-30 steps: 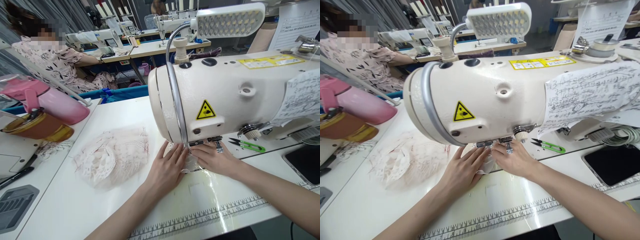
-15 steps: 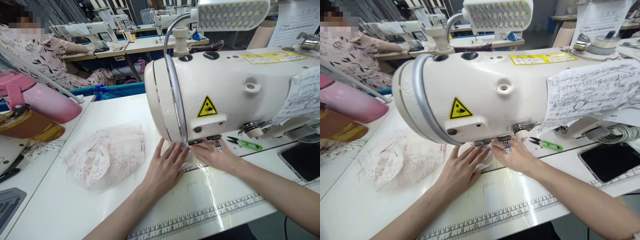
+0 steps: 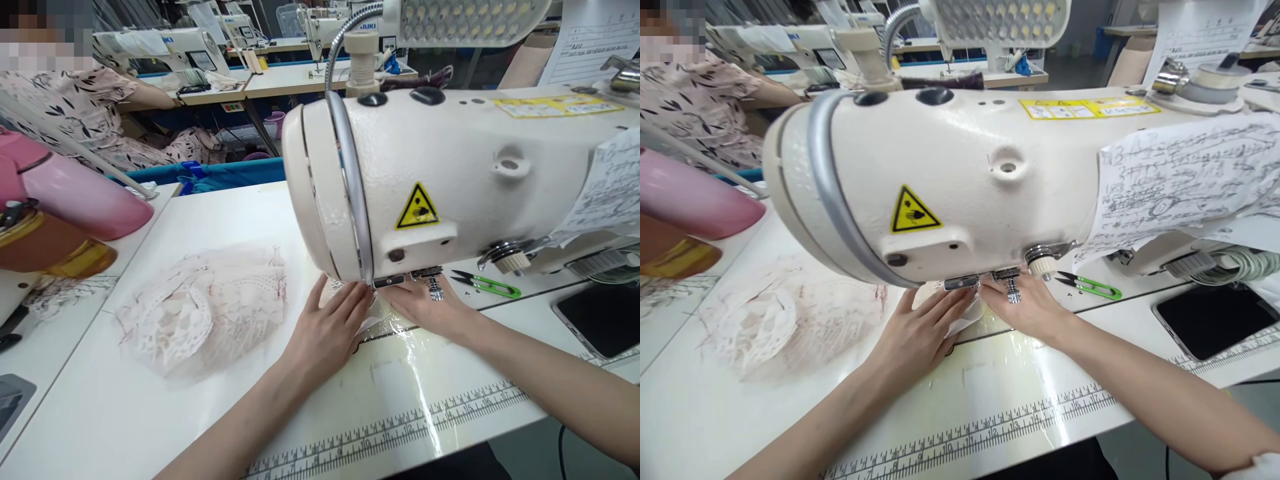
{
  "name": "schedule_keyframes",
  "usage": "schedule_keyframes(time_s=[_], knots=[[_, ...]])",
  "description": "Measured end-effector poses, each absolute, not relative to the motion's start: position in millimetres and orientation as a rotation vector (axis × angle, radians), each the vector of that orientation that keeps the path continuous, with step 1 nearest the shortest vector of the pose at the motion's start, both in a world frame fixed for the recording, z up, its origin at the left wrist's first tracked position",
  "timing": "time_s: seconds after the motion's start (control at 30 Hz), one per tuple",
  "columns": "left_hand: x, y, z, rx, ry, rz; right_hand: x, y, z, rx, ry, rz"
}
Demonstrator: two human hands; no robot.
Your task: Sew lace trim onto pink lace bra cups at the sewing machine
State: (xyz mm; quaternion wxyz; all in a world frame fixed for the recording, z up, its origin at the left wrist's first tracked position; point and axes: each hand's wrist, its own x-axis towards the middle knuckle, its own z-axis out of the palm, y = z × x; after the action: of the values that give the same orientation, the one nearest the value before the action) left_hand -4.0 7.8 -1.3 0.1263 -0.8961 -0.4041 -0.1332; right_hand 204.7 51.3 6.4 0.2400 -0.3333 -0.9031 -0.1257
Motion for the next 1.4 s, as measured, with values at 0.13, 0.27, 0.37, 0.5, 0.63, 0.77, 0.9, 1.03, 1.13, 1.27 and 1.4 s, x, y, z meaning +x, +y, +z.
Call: schedule_keyframes(time_s=[0.13,0.27,0.37,0.5,0.63,0.77,0.9,1.03,1.13,1.27,1.4], knots=[[-7.0,8.8,-1.7,-2.640,-1.069,-0.457,206.1,47.3,5.7,-0.877,-2.514,-0.511],[-8.6,12.1,1.6,-2.657,-1.101,-0.461,205.1,47.5,-1.1,-0.819,-2.462,-0.536],[-8.8,13.8,3.5,-2.655,-1.126,-0.470,204.0,46.8,-5.8,-0.861,-2.478,-0.517],[-8.1,13.6,4.2,-2.650,-1.148,-0.477,204.5,46.3,-8.6,-0.888,-2.532,-0.480],[-8.3,12.8,4.8,-2.641,-1.176,-0.475,205.3,48.9,-10.6,-0.814,-2.581,-0.402],[-12.2,13.7,7.8,-2.643,-1.115,-0.550,204.1,49.9,-11.4,-0.789,-2.553,-0.264],[-15.6,13.9,11.4,-2.588,-0.914,-0.636,203.1,46.3,-8.4,-0.749,-2.571,-0.125],[-14.8,11.2,11.6,-2.531,-0.768,-0.691,201.7,41.8,-5.1,-0.557,-2.542,-0.154],[-13.5,9.2,11.4,-2.515,-0.769,-0.679,200.0,41.0,-3.9,-0.439,-2.497,-0.160],[-13.5,8.6,12.8,-2.510,-0.767,-0.682,201.3,42.1,-3.1,-0.371,-2.456,-0.124],[-14.0,8.4,13.8,-2.508,-0.757,-0.690,205.0,42.0,-2.5,-0.337,-2.446,-0.090]])
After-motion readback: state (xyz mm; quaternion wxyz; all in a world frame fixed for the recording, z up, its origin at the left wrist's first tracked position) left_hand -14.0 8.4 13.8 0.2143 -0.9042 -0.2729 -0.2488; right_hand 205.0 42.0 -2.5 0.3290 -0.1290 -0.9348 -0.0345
